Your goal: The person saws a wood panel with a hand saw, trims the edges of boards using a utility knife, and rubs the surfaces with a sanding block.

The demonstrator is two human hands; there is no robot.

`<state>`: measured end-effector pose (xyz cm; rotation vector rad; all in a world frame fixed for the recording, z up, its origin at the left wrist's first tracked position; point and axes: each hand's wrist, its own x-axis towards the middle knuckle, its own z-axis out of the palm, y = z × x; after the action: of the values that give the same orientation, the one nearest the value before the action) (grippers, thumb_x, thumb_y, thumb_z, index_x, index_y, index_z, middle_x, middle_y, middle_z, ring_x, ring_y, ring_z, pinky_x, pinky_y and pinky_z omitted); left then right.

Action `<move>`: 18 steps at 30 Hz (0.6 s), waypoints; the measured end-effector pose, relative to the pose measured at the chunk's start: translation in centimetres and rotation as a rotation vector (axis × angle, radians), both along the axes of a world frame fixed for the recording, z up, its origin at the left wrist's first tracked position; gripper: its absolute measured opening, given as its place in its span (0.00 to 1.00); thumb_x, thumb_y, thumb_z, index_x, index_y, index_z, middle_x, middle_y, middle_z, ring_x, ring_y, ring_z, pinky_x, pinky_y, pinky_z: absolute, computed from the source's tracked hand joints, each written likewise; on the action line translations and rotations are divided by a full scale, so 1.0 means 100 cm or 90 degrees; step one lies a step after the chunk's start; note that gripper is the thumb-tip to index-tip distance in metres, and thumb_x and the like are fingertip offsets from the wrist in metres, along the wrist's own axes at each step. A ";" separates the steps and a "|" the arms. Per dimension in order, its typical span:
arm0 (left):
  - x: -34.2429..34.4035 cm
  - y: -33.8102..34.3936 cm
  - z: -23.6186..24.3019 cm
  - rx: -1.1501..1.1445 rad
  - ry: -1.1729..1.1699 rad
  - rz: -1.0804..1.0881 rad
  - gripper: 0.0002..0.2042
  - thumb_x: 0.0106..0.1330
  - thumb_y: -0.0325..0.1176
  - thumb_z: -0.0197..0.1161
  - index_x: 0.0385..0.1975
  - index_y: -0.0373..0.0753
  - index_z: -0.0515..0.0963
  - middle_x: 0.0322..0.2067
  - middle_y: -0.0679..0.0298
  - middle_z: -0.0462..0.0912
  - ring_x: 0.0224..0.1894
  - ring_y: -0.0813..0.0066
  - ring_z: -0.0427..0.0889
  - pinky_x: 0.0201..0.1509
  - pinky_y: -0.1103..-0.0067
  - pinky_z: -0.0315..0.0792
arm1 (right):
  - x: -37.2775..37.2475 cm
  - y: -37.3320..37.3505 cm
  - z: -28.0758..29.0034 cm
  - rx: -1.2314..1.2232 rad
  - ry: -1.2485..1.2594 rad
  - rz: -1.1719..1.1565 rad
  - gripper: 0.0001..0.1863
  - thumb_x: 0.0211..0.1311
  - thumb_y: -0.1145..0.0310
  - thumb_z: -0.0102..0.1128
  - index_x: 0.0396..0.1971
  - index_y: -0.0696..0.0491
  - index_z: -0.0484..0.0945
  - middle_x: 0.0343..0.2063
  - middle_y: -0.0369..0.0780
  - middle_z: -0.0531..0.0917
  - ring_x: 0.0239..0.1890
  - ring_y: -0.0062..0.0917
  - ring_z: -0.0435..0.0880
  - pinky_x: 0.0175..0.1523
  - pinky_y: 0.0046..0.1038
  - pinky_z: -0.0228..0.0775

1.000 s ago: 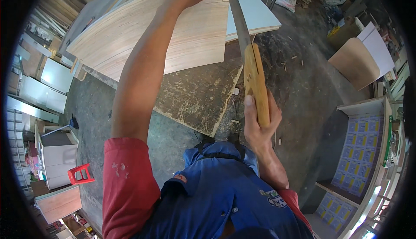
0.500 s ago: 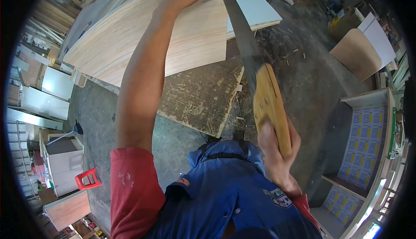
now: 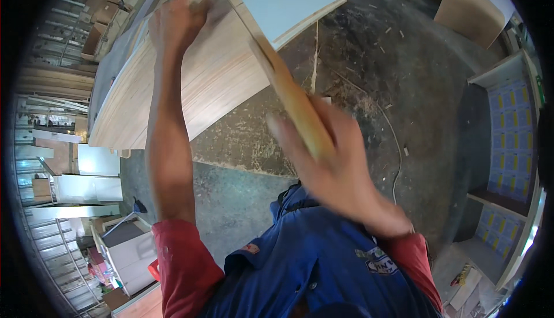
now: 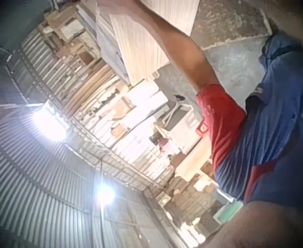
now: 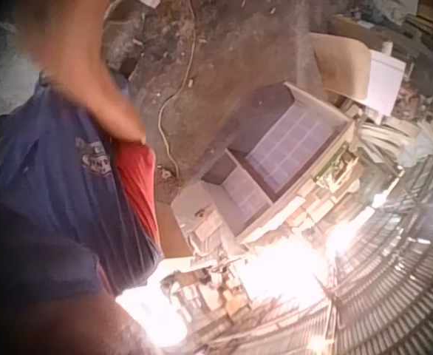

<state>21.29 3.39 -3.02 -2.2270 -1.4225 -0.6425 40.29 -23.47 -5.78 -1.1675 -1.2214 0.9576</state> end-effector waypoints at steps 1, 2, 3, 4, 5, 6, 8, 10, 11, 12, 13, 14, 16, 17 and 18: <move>0.004 -0.005 0.002 -0.028 0.014 0.038 0.24 0.64 0.61 0.65 0.48 0.47 0.80 0.38 0.50 0.87 0.44 0.44 0.84 0.44 0.57 0.75 | -0.001 0.013 0.001 -0.003 0.007 -0.005 0.13 0.68 0.64 0.68 0.38 0.60 0.78 0.20 0.32 0.72 0.23 0.12 0.68 0.26 0.23 0.61; 0.001 -0.003 0.002 -0.025 0.018 0.039 0.24 0.64 0.61 0.65 0.48 0.47 0.80 0.38 0.50 0.87 0.44 0.44 0.84 0.44 0.57 0.75 | -0.004 0.028 0.003 -0.031 0.030 0.022 0.14 0.68 0.64 0.68 0.36 0.60 0.77 0.19 0.32 0.72 0.23 0.13 0.69 0.26 0.23 0.62; -0.004 0.002 0.000 -0.030 0.025 0.035 0.24 0.65 0.60 0.65 0.49 0.46 0.80 0.38 0.50 0.87 0.45 0.43 0.84 0.44 0.57 0.75 | -0.006 0.035 0.004 -0.059 0.052 0.048 0.14 0.68 0.64 0.68 0.35 0.60 0.77 0.19 0.32 0.72 0.23 0.13 0.69 0.26 0.23 0.62; -0.007 0.005 -0.003 -0.035 0.032 0.030 0.25 0.65 0.59 0.65 0.49 0.45 0.80 0.38 0.49 0.87 0.45 0.43 0.84 0.44 0.57 0.75 | -0.006 0.022 0.005 -0.049 0.008 0.049 0.14 0.68 0.64 0.68 0.37 0.60 0.77 0.19 0.34 0.73 0.24 0.13 0.70 0.27 0.24 0.63; -0.011 0.010 -0.005 -0.033 0.033 0.035 0.25 0.65 0.59 0.65 0.49 0.45 0.80 0.38 0.49 0.87 0.45 0.43 0.84 0.44 0.57 0.75 | -0.005 0.002 0.007 -0.046 0.009 0.054 0.14 0.68 0.64 0.68 0.37 0.60 0.77 0.19 0.34 0.73 0.24 0.13 0.70 0.27 0.24 0.63; -0.018 0.012 -0.005 0.016 0.027 0.022 0.21 0.65 0.57 0.66 0.46 0.47 0.81 0.34 0.52 0.87 0.41 0.46 0.85 0.40 0.58 0.75 | -0.002 -0.023 0.010 -0.001 0.012 0.060 0.14 0.68 0.64 0.68 0.37 0.60 0.77 0.19 0.35 0.73 0.24 0.13 0.70 0.27 0.24 0.64; -0.015 0.013 -0.003 0.066 0.019 0.006 0.17 0.65 0.54 0.67 0.43 0.49 0.82 0.30 0.54 0.87 0.37 0.48 0.86 0.37 0.59 0.75 | 0.012 -0.042 0.014 0.051 0.007 0.063 0.13 0.69 0.65 0.66 0.42 0.61 0.79 0.20 0.36 0.74 0.24 0.14 0.72 0.28 0.24 0.64; 0.000 0.002 -0.001 0.057 -0.017 0.011 0.18 0.64 0.54 0.68 0.43 0.49 0.82 0.30 0.54 0.88 0.37 0.48 0.86 0.36 0.59 0.75 | 0.005 -0.004 0.001 0.025 -0.013 0.041 0.14 0.69 0.66 0.66 0.44 0.61 0.79 0.21 0.35 0.74 0.25 0.14 0.72 0.28 0.24 0.64; -0.002 0.003 0.000 0.060 -0.020 0.009 0.18 0.64 0.54 0.68 0.43 0.49 0.82 0.30 0.54 0.88 0.37 0.48 0.86 0.36 0.59 0.75 | 0.000 0.021 0.000 0.013 -0.034 0.029 0.15 0.69 0.67 0.66 0.47 0.61 0.79 0.22 0.35 0.74 0.25 0.13 0.73 0.29 0.23 0.65; -0.003 0.005 0.000 0.038 -0.022 -0.014 0.19 0.63 0.55 0.68 0.44 0.49 0.82 0.30 0.54 0.88 0.37 0.48 0.86 0.37 0.58 0.75 | -0.003 0.036 0.005 0.015 -0.040 0.026 0.15 0.69 0.67 0.66 0.47 0.61 0.79 0.22 0.35 0.74 0.25 0.13 0.73 0.29 0.23 0.65; -0.005 0.004 -0.002 0.014 -0.022 -0.034 0.19 0.63 0.56 0.67 0.44 0.49 0.82 0.30 0.54 0.88 0.37 0.48 0.86 0.38 0.58 0.75 | -0.005 0.047 0.008 -0.041 -0.025 0.042 0.14 0.69 0.67 0.66 0.47 0.61 0.79 0.23 0.34 0.74 0.25 0.13 0.72 0.29 0.23 0.64; -0.006 0.001 0.000 0.018 -0.024 -0.026 0.19 0.63 0.56 0.67 0.44 0.49 0.82 0.30 0.54 0.88 0.37 0.48 0.86 0.38 0.58 0.75 | -0.008 0.054 0.011 -0.093 -0.010 0.067 0.14 0.69 0.68 0.66 0.47 0.61 0.79 0.23 0.33 0.74 0.25 0.12 0.72 0.29 0.23 0.64; 0.000 -0.004 0.004 -0.038 0.016 0.056 0.20 0.63 0.57 0.67 0.45 0.50 0.83 0.31 0.54 0.88 0.38 0.48 0.86 0.40 0.57 0.75 | -0.003 0.018 0.006 -0.052 -0.005 0.034 0.12 0.69 0.68 0.65 0.44 0.61 0.79 0.21 0.33 0.74 0.25 0.12 0.71 0.28 0.23 0.63; -0.002 0.001 0.002 -0.031 0.015 0.062 0.20 0.63 0.57 0.67 0.45 0.50 0.83 0.31 0.54 0.88 0.38 0.48 0.86 0.40 0.57 0.75 | 0.000 -0.003 0.000 -0.011 0.008 -0.001 0.10 0.70 0.69 0.65 0.40 0.61 0.78 0.20 0.33 0.73 0.24 0.12 0.70 0.27 0.23 0.62; -0.016 0.005 -0.005 -0.003 0.018 0.049 0.24 0.63 0.62 0.64 0.46 0.48 0.82 0.29 0.54 0.87 0.36 0.50 0.86 0.38 0.58 0.75 | 0.002 -0.018 -0.004 -0.006 0.016 0.024 0.10 0.70 0.69 0.65 0.40 0.61 0.78 0.20 0.33 0.73 0.24 0.12 0.70 0.27 0.23 0.62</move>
<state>19.71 3.92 -3.50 -2.1648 -1.4903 -0.5806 40.50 -25.26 -6.23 -1.1406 -1.2241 1.0037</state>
